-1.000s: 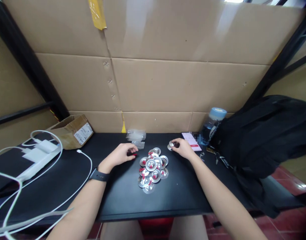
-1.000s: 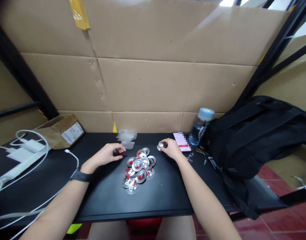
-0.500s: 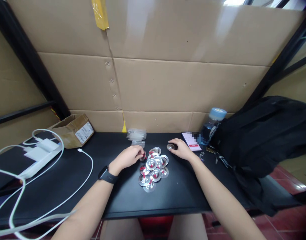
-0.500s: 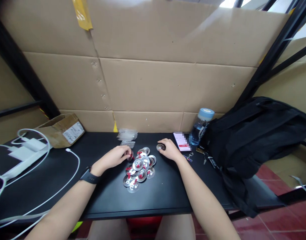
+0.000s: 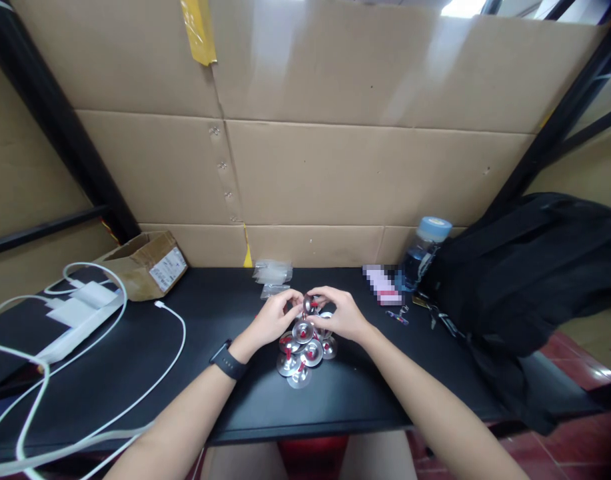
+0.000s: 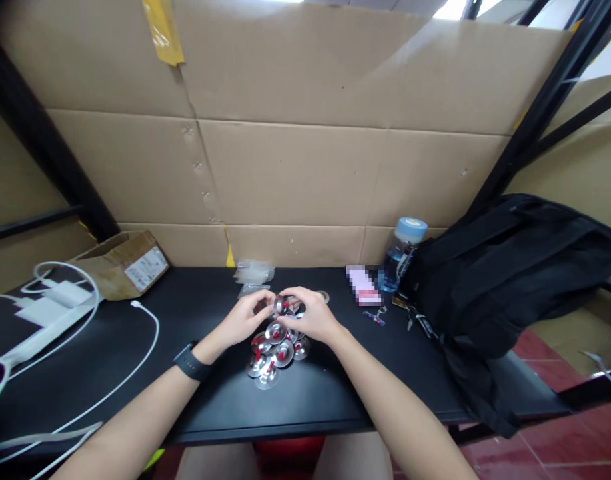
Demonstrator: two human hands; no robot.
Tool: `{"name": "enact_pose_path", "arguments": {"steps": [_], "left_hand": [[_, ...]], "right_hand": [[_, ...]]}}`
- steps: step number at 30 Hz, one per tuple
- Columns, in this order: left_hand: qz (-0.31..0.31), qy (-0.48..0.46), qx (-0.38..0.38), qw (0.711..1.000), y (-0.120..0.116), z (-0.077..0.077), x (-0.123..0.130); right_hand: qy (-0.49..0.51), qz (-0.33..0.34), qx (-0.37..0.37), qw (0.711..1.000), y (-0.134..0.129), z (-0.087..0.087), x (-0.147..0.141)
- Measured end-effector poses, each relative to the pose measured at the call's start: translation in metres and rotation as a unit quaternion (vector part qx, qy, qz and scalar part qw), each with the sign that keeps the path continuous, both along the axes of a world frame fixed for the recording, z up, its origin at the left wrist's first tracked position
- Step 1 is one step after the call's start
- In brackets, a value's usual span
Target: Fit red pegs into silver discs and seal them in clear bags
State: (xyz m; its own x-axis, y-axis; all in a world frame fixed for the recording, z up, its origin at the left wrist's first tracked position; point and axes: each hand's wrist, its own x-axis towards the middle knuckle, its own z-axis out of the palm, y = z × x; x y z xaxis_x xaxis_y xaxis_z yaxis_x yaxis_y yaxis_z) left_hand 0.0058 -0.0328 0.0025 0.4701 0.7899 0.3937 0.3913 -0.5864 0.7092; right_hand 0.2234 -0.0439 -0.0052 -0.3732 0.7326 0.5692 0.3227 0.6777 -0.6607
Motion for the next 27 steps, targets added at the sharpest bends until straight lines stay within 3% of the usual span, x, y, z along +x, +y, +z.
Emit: {"name": "enact_pose_path", "arguments": {"steps": [5,8,11,16,22,27], "left_hand": [[0.057,0.124,0.068,0.988,0.017,0.002,-0.037],[0.077,0.206,0.03,0.975,0.03,-0.001,-0.071],[0.067,0.247,0.012,0.967,0.035,-0.002,-0.089],[0.025,0.202,0.037,0.978,0.023,0.005,-0.065],[-0.139,0.17,0.027,0.975,0.0,0.004,-0.018],[-0.13,0.222,0.055,0.965,-0.003,-0.001,-0.005]], "right_hand": [[-0.045,-0.098,0.018,0.994,0.02,-0.002,0.035],[-0.111,-0.173,-0.007,0.979,0.034,-0.01,0.06],[-0.192,-0.186,-0.036,0.963,0.045,-0.021,0.079],[-0.231,-0.139,-0.053,0.961,0.049,-0.029,0.085],[-0.233,-0.125,-0.034,0.964,0.047,-0.027,0.081],[-0.187,-0.121,-0.009,0.975,0.043,-0.024,0.071]]}}
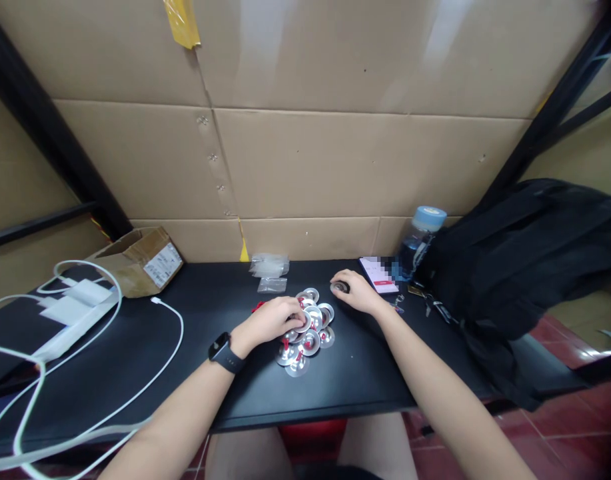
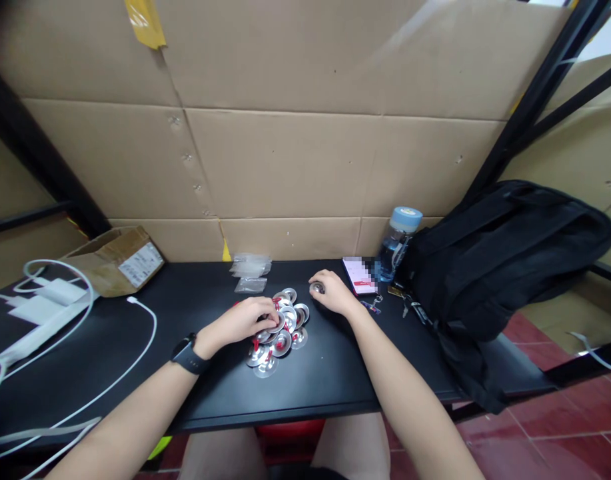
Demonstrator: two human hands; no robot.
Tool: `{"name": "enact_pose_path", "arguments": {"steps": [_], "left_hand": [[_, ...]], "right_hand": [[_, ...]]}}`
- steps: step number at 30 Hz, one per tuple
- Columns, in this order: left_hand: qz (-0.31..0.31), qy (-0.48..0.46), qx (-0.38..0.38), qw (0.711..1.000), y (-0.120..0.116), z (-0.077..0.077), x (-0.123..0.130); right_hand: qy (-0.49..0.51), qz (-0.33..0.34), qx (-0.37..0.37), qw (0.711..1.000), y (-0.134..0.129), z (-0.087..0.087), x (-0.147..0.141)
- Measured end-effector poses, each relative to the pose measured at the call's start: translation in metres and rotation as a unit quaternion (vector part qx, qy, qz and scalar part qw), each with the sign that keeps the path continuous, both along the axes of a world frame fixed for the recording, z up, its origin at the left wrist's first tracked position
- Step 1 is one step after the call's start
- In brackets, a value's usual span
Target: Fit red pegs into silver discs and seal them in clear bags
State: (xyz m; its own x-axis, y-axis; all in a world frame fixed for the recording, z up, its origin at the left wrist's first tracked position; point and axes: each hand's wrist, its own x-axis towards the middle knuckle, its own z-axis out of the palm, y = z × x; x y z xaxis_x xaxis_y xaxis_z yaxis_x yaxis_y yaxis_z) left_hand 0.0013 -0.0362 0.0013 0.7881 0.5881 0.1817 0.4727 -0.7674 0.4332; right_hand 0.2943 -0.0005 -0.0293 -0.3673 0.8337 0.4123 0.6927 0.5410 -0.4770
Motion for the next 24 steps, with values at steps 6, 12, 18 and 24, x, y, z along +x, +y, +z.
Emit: {"name": "enact_pose_path", "arguments": {"steps": [6,12,18,24], "left_hand": [[0.06,0.02,0.031,0.998,0.005,0.001,-0.012],[0.092,0.067,0.032,0.993,0.007,-0.003,-0.016],[0.147,0.091,0.061,0.983,0.01,-0.001,-0.015],[0.131,-0.143,-0.061,0.979,0.009,0.001,-0.011]], "right_hand": [[0.05,0.101,0.025,0.993,-0.026,0.019,-0.036],[0.026,0.157,0.022,0.987,-0.04,0.024,-0.055],[0.033,0.155,0.022,0.987,-0.037,0.021,-0.051],[0.13,0.151,-0.012,0.98,-0.045,0.021,-0.065]]}}
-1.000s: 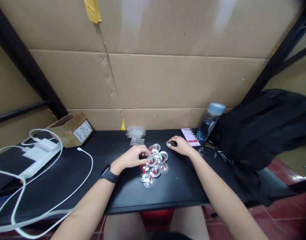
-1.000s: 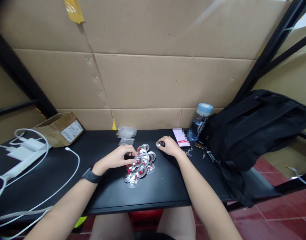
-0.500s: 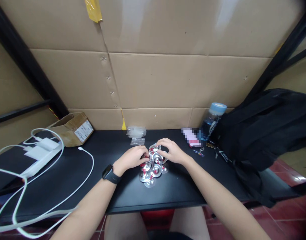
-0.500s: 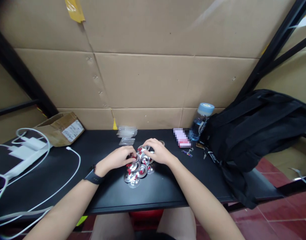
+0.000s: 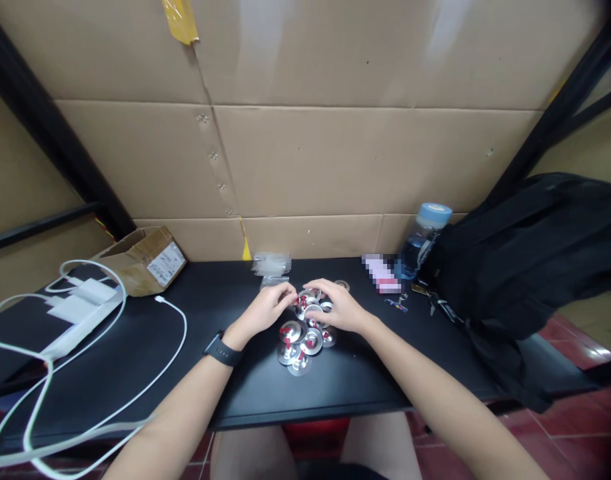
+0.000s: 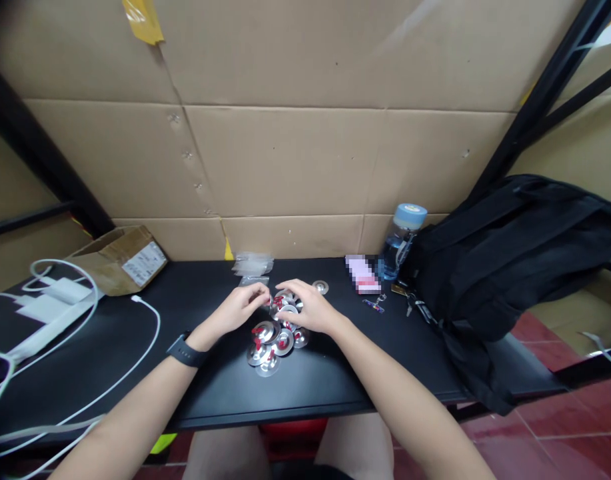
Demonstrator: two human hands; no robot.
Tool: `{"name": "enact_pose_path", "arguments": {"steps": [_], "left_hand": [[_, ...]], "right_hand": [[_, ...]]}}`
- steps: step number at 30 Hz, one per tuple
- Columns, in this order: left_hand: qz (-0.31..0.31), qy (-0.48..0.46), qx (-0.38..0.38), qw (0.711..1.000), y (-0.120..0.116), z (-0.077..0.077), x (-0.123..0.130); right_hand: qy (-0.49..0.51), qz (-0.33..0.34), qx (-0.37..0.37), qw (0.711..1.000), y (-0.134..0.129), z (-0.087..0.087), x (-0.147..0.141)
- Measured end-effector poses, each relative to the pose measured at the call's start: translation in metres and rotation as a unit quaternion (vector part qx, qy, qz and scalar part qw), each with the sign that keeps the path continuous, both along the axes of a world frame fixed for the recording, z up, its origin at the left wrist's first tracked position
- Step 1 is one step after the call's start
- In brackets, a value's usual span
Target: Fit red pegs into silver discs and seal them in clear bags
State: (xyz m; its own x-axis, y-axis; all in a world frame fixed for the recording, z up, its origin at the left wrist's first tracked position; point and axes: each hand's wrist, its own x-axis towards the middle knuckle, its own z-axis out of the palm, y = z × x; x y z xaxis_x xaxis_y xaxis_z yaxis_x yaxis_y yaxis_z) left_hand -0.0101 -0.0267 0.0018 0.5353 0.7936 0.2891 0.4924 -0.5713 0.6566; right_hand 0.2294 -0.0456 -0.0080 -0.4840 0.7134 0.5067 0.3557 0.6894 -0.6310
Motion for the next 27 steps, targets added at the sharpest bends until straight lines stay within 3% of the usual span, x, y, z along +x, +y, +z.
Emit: {"name": "enact_pose_path", "arguments": {"steps": [4,9,14,18,22,27], "left_hand": [[-0.015,-0.149,-0.056,0.987,-0.007,-0.001,0.013],[-0.051,-0.215,-0.088,0.971,-0.009,-0.003,0.019],[-0.026,-0.158,-0.039,0.986,-0.009,0.002,0.012],[0.026,-0.144,-0.013,0.989,-0.005,0.015,-0.002],[0.097,-0.098,0.017,0.99,0.007,0.025,-0.033],[0.048,0.073,0.003,0.996,0.02,0.018,-0.069]], "right_hand": [[0.098,-0.008,-0.057,0.993,-0.006,-0.005,-0.015],[0.11,0.003,-0.077,0.991,-0.008,-0.003,-0.015],[0.069,0.025,-0.078,0.994,-0.008,0.005,-0.01],[0.015,-0.029,-0.025,0.999,-0.003,0.011,0.0],[-0.033,-0.112,-0.016,0.993,0.015,0.004,0.024],[-0.129,-0.204,-0.012,0.97,0.041,-0.015,0.06]]}}
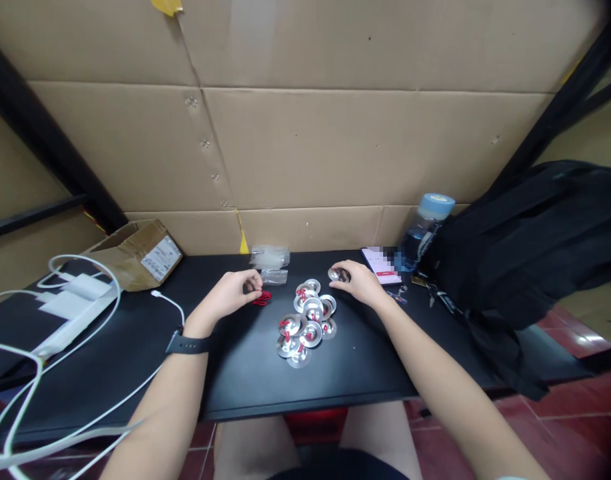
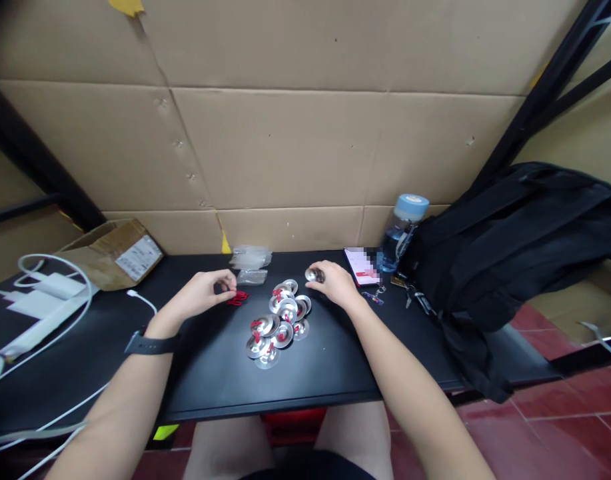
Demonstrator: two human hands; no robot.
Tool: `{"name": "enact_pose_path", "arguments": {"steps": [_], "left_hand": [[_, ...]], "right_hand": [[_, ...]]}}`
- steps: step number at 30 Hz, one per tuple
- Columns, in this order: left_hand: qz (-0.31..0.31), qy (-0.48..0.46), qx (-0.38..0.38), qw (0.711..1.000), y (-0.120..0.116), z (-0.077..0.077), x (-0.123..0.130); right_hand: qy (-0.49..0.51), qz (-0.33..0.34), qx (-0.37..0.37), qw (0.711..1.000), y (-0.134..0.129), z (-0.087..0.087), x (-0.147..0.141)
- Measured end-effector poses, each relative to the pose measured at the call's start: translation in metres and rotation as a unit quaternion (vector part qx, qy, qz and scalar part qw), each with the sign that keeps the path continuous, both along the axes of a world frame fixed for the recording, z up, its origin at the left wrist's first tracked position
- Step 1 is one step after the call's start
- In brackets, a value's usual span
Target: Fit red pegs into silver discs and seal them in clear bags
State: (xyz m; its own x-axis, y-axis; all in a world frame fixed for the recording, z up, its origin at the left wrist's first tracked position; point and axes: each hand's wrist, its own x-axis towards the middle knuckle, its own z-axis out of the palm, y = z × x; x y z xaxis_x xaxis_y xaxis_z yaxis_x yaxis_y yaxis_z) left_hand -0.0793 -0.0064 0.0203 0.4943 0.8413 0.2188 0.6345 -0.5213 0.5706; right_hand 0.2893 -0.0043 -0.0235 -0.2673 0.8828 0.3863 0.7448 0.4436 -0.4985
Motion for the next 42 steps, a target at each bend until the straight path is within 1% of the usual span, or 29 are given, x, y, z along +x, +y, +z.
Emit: {"name": "enact_pose_path", "arguments": {"steps": [2,5,9,11,13,15,18,20,22,24,25,27,29,32,34,38,40,42], "left_hand": [[-0.018,0.023,-0.027,0.999,0.003,-0.006,-0.007],[-0.029,0.037,-0.048,0.998,0.006,-0.013,-0.008],[-0.034,0.038,-0.032,0.998,0.002,-0.01,0.002],[-0.07,0.025,-0.054,0.996,-0.004,-0.007,0.012],[-0.128,0.023,-0.099,0.987,-0.009,-0.005,0.022],[-0.168,0.031,-0.133,0.976,-0.014,-0.005,0.031],[-0.186,0.038,-0.139,0.972,-0.017,-0.007,0.04],[-0.19,0.034,-0.135,0.972,-0.019,-0.008,0.042],[-0.176,0.015,-0.117,0.977,-0.02,-0.007,0.043],[-0.137,-0.018,-0.082,0.987,-0.02,-0.005,0.046],[-0.115,-0.037,-0.062,0.991,-0.021,-0.004,0.049],[-0.077,-0.08,-0.029,0.993,-0.023,-0.004,0.055],[-0.053,-0.124,-0.005,0.991,-0.025,-0.004,0.063],[-0.042,-0.161,0.014,0.986,-0.031,-0.006,0.075],[-0.044,-0.166,0.022,0.985,-0.034,-0.008,0.081],[-0.044,-0.17,0.039,0.984,-0.037,-0.011,0.086],[-0.035,-0.17,0.048,0.984,-0.037,-0.011,0.086],[-0.008,-0.174,0.056,0.983,-0.036,-0.01,0.086]], "right_hand": [[-0.013,-0.015,-0.007,1.0,0.006,-0.005,0.01],[-0.024,-0.02,-0.015,0.999,0.01,-0.01,0.016],[-0.059,-0.021,-0.031,0.998,0.01,-0.013,0.014],[-0.069,-0.006,-0.04,0.997,0.01,-0.014,0.013],[-0.073,0.02,-0.043,0.996,0.009,-0.015,0.012],[-0.077,0.038,-0.039,0.996,0.009,-0.015,0.012],[-0.063,0.035,-0.012,0.997,0.006,-0.01,0.008],[-0.027,0.038,0.012,0.999,0.0,-0.003,0.002],[0.02,0.07,0.031,0.997,-0.01,0.007,-0.01],[0.067,0.128,0.043,0.989,-0.023,0.017,-0.027],[0.082,0.161,0.036,0.983,-0.029,0.021,-0.037],[0.106,0.189,0.03,0.976,-0.04,0.023,-0.056],[0.117,0.199,0.03,0.973,-0.046,0.02,-0.072],[0.131,0.177,0.032,0.975,-0.048,0.013,-0.083],[0.135,0.173,0.029,0.975,-0.048,0.011,-0.082],[0.12,0.199,0.019,0.972,-0.046,0.015,-0.073],[0.114,0.187,0.013,0.976,-0.046,0.017,-0.07],[0.13,0.159,0.006,0.979,-0.047,0.018,-0.069]]}}
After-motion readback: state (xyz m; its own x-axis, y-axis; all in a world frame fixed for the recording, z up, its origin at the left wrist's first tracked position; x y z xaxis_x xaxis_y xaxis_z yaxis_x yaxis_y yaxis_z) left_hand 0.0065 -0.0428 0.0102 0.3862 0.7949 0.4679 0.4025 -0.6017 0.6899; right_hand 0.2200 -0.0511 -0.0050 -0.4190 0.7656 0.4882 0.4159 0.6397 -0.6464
